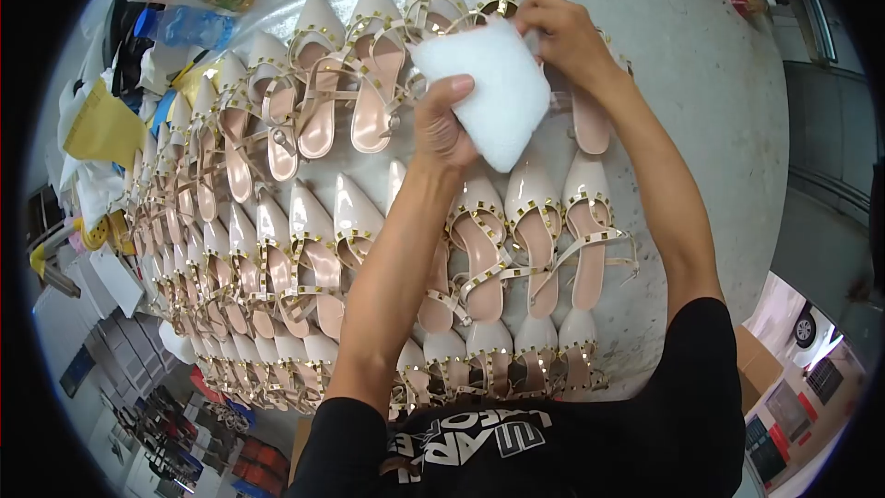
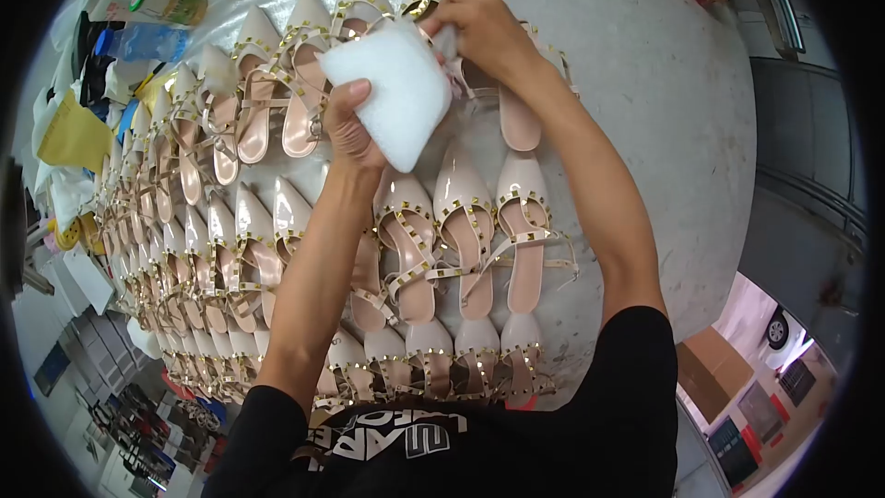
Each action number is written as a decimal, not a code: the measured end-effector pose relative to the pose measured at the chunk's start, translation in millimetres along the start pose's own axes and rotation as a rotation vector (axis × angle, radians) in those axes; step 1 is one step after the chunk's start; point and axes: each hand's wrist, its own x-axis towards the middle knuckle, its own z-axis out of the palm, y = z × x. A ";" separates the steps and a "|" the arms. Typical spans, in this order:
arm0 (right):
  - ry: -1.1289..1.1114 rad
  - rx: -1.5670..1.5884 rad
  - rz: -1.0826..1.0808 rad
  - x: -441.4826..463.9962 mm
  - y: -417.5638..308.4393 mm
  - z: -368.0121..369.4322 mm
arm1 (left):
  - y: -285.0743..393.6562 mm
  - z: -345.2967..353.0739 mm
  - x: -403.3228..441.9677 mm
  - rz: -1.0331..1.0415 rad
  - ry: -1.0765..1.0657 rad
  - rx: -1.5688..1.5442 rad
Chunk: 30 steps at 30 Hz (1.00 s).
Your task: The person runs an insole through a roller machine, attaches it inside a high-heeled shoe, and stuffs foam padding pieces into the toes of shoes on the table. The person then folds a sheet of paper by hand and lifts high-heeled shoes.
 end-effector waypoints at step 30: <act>-0.028 0.171 0.338 -127.7 -215.7 -51.0 | -23.5 111.0 -103.0 0.067 0.364 0.728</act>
